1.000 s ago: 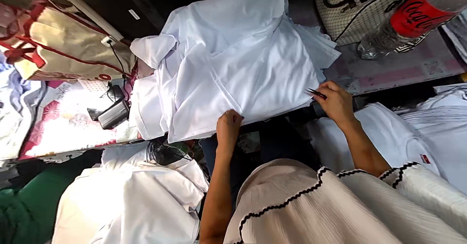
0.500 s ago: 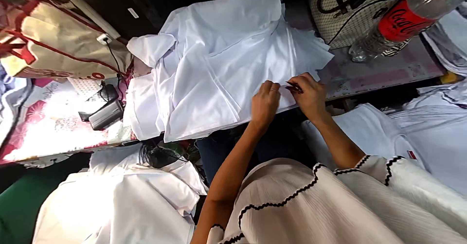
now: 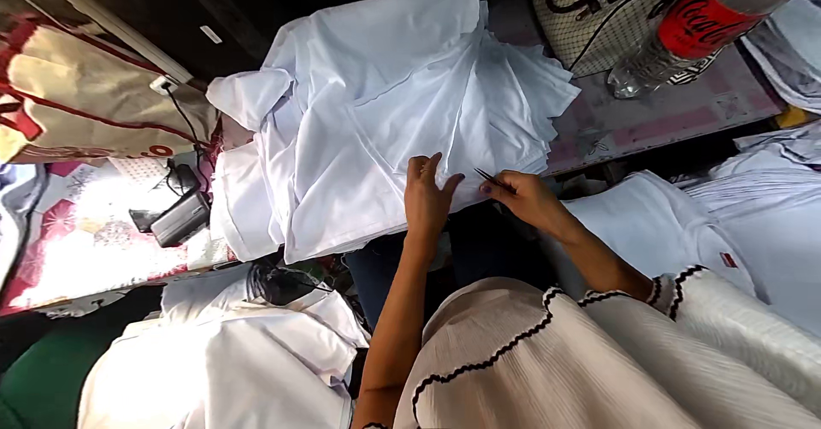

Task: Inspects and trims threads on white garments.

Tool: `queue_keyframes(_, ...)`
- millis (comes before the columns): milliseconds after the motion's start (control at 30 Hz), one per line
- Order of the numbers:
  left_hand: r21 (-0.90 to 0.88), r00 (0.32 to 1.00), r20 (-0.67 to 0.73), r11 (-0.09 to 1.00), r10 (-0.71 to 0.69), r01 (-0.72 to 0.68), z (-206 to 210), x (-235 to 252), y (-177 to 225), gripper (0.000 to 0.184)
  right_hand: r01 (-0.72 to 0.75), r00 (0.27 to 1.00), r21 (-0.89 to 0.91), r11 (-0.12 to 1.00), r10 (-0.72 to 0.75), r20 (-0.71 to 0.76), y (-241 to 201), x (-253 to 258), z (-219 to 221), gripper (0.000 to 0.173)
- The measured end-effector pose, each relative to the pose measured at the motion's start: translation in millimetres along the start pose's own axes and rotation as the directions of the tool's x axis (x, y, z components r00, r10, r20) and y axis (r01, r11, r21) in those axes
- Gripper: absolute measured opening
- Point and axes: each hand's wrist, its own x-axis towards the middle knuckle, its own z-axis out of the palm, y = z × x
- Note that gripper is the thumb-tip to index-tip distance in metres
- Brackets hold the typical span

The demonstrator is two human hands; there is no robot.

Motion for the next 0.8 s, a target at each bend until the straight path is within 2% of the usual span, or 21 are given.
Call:
queue_keyframes(33,0.017,0.999,0.050,1.000,-0.001,0.000,11.8,1.2,-9.4,0.038,-0.035,0.999,0.028,0.999,0.034,0.009,0.1,2.2,-0.5,0.028)
queue_keyframes(100,0.023,0.995,0.095,0.999,0.024,-0.027,21.8,-3.6,-28.6,0.017,-0.114,0.993,0.067,0.991,0.111,0.047,6.8,3.6,-1.6,0.035)
queue_keyframes(167,0.029,0.984,0.179,1.000,-0.009,0.004,6.6,-14.9,-34.6,0.012,-0.184,0.981,0.083,0.979,0.178,0.077,18.3,1.1,-5.9,0.038)
queue_keyframes(200,0.051,0.963,0.265,0.998,-0.052,0.040,-6.7,-22.8,-36.4,0.014,-0.210,0.975,0.091,0.973,0.202,0.090,23.7,-1.9,-8.6,0.037)
queue_keyframes(233,0.094,0.916,0.386,0.992,-0.110,0.079,-22.8,-28.3,-36.2,0.017,-0.231,0.970,0.103,0.967,0.222,0.097,27.9,-3.3,-11.7,0.036)
queue_keyframes(267,0.156,0.842,0.511,0.982,-0.172,0.106,-38.5,-31.7,-32.8,0.020,-0.242,0.968,0.115,0.963,0.232,0.096,30.1,-4.2,-14.8,0.036)
queue_keyframes(333,0.269,0.719,0.637,0.954,-0.278,0.130,-61.0,-33.3,-13.4,0.024,-0.256,0.966,0.145,0.956,0.245,0.087,29.2,-4.1,-19.6,0.035)
queue_keyframes(367,0.299,0.721,0.622,0.944,-0.305,0.142,-65.6,-32.1,-0.1,0.025,-0.256,0.966,0.163,0.953,0.247,0.076,25.8,-2.7,-20.5,0.035)
queue_keyframes(400,0.282,0.783,0.554,0.948,-0.284,0.145,-63.8,-30.8,10.1,0.026,-0.249,0.968,0.187,0.950,0.242,0.063,21.7,-0.5,-19.7,0.035)
queue_keyframes(467,0.146,0.935,0.326,0.984,-0.142,0.098,-40.3,-21.3,14.5,0.025,-0.220,0.975,0.248,0.943,0.216,0.045,13.4,6.6,-14.4,0.036)
queue_keyframes(500,0.086,0.969,0.239,0.995,-0.069,0.050,-23.3,-12.4,10.7,0.027,-0.210,0.978,0.270,0.940,0.204,0.051,9.4,10.4,-10.9,0.036)
queue_keyframes(567,0.055,0.981,0.192,0.998,0.015,-0.026,8.1,2.0,-3.6,0.033,-0.182,0.983,0.258,0.949,0.171,0.065,7.8,18.4,-1.1,0.037)
queue_keyframes(633,0.110,0.980,0.197,0.993,0.011,-0.034,22.5,1.4,-14.7,0.015,-0.135,0.990,0.119,0.984,0.130,0.055,19.6,27.1,7.7,0.036)
queue_keyframes(667,0.165,0.969,0.242,0.986,-0.043,0.003,17.5,-2.9,-14.0,0.012,-0.117,0.992,0.017,0.993,0.116,0.051,27.6,30.4,8.1,0.036)
queue_keyframes(700,0.237,0.932,0.335,0.970,-0.140,0.060,5.2,-9.3,-10.0,0.014,-0.110,0.992,-0.060,0.992,0.114,0.060,35.0,30.8,6.2,0.036)
queue_keyframes(733,0.323,0.856,0.451,0.940,-0.252,0.106,-10.3,-15.9,-5.4,0.019,-0.117,0.989,-0.094,0.989,0.125,0.085,39.6,28.1,1.9,0.036)
queue_keyframes(767,0.397,0.754,0.557,0.909,-0.349,0.128,-25.5,-20.0,-0.1,0.025,-0.143,0.982,-0.084,0.986,0.152,0.113,39.9,25.2,-4.8,0.036)
queue_keyframes(800,0.435,0.672,0.621,0.891,-0.403,0.131,-37.8,-23.2,7.1,0.029,-0.188,0.973,-0.043,0.981,0.192,0.131,36.5,21.3,-11.6,0.034)
